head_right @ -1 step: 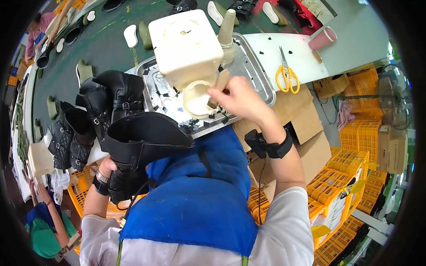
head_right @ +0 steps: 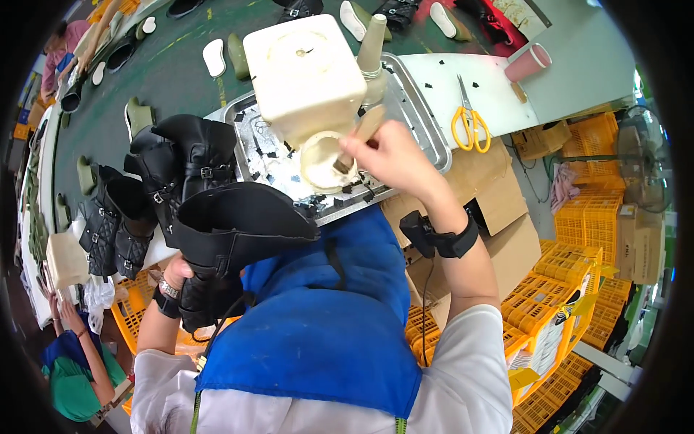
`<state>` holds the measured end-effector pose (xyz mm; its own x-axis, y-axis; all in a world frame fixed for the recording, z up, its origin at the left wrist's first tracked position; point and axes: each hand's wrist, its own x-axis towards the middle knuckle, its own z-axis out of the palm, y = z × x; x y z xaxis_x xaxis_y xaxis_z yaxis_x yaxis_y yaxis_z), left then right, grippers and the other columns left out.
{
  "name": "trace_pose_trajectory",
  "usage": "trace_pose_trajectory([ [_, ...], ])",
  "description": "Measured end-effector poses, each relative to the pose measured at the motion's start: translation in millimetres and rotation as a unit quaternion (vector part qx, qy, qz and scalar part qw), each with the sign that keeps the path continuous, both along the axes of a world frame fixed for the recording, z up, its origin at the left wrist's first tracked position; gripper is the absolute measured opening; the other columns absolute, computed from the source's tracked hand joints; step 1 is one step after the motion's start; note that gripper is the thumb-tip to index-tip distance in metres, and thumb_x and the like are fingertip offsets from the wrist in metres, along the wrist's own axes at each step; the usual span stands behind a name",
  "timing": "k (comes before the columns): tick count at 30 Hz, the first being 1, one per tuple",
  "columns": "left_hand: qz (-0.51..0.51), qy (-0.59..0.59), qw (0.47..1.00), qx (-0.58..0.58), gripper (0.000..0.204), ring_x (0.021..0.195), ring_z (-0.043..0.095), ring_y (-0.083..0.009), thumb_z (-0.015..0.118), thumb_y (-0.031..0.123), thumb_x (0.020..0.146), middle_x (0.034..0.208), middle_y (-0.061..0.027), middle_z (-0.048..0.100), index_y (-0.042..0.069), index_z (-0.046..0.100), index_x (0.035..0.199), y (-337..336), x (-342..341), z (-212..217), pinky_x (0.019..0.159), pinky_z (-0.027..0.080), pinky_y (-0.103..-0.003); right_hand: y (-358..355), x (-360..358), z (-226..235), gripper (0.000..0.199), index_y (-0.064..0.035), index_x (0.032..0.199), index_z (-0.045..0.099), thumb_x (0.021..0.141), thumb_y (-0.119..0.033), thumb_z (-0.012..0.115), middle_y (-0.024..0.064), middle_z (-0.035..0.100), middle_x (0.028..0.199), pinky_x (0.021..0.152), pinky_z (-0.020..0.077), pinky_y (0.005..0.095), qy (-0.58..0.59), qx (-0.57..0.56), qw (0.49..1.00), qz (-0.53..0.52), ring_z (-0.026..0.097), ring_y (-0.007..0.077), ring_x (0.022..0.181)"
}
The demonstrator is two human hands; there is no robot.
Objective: Trims edges of shoe boots and applies adhesive with a brush.
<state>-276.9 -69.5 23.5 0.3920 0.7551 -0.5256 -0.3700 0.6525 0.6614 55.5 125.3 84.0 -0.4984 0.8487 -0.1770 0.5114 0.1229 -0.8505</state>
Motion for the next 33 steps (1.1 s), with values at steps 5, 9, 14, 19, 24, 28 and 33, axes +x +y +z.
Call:
trace_pose_trajectory([
  [5,-0.010,-0.030,0.999,0.012,0.081,0.099,0.056,-0.0354,0.072,0.026,0.052,0.113,-0.0230,0.054,-0.008,0.044,0.119,2,1,-9,0.091,0.041,-0.047,-6,-25,13,0.018,0.0004,0.083,0.060,0.083,-0.017,0.060,0.0008,0.054,0.062,0.047,0.0384,0.0183,0.274,-0.104,0.955,-0.052,0.048,0.0048,0.053],
  [9,-0.024,-0.043,0.999,0.017,0.078,0.101,0.054,-0.0216,0.077,0.034,0.052,0.112,-0.0114,0.056,-0.003,0.051,0.115,10,8,-3,0.091,0.040,-0.031,-27,-52,20,0.012,0.0001,0.085,0.062,0.081,-0.011,0.062,0.0031,0.059,0.071,0.054,0.0415,0.0189,0.302,-0.033,0.953,0.005,0.052,0.0061,0.062],
  [14,-0.031,0.025,0.993,0.115,0.080,0.103,0.053,-0.0222,0.077,0.037,0.053,0.114,-0.0119,0.055,-0.003,0.050,0.117,10,0,3,0.093,0.039,-0.032,-26,-59,6,0.008,-0.0001,0.084,0.062,0.081,-0.008,0.062,0.0024,0.061,0.074,0.059,0.0425,0.0207,0.242,0.076,0.965,0.066,0.053,0.0063,0.066],
  [19,-0.020,0.082,0.981,0.176,0.081,0.105,0.052,-0.0229,0.077,0.039,0.054,0.116,-0.0122,0.055,-0.003,0.050,0.117,3,-10,11,0.094,0.037,-0.034,-30,-63,5,0.010,0.0006,0.077,0.062,0.078,-0.009,0.065,0.0002,0.055,0.058,0.046,0.0384,0.0200,0.268,0.083,0.960,-0.005,0.048,0.0043,0.051],
  [24,0.045,0.044,0.994,0.084,0.083,0.109,0.050,-0.0238,0.081,0.030,0.053,0.120,-0.0130,0.052,-0.002,0.046,0.121,-4,-8,28,0.095,0.036,-0.034,-28,-73,12,0.013,0.0012,0.077,0.062,0.079,-0.012,0.063,0.0009,0.054,0.056,0.045,0.0384,0.0214,0.260,0.104,0.960,-0.016,0.048,0.0055,0.049],
  [28,-0.071,0.283,0.889,0.353,0.096,0.114,0.047,-0.0235,0.083,0.023,0.050,0.125,-0.0142,0.047,-0.003,0.035,0.129,6,5,55,0.097,0.035,-0.034,-20,-80,21,0.015,0.0016,0.076,0.062,0.078,-0.013,0.063,0.0037,0.058,0.059,0.047,0.0405,0.0229,0.201,0.139,0.970,0.005,0.052,0.0080,0.050],
  [33,0.012,0.393,0.807,0.441,0.096,0.104,0.056,-0.0268,0.084,0.022,0.049,0.116,-0.0184,0.053,-0.006,0.035,0.127,2,19,76,0.089,0.041,-0.034,-12,-95,29,0.019,0.0028,0.077,0.062,0.079,-0.016,0.063,0.0051,0.057,0.056,0.046,0.0404,0.0229,0.122,0.207,0.970,0.041,0.052,0.0078,0.049],
])
